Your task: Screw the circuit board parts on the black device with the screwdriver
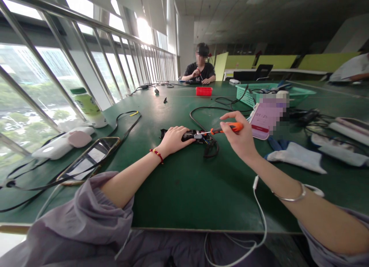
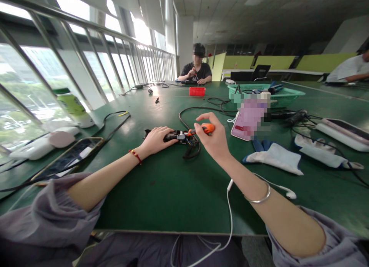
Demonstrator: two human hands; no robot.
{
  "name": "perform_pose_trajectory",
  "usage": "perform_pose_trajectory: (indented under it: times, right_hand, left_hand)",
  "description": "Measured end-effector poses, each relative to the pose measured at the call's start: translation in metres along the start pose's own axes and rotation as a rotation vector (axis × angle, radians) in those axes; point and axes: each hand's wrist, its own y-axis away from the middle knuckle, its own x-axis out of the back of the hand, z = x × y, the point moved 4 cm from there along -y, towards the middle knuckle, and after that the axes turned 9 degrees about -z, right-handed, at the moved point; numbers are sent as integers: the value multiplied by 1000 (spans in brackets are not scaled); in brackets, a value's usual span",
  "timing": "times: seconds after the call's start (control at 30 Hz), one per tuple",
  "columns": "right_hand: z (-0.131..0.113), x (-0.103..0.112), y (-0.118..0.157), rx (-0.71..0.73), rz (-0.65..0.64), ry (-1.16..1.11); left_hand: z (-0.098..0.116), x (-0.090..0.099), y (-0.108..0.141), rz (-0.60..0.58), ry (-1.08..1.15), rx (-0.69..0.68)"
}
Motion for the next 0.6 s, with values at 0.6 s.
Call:
perform_pose_trajectory:
  times: [0.6]
  right_hand:
    - [-3,4,1,-73,76,-14]
  left_hand:
    - [2,2,-1,-9,0,-3]
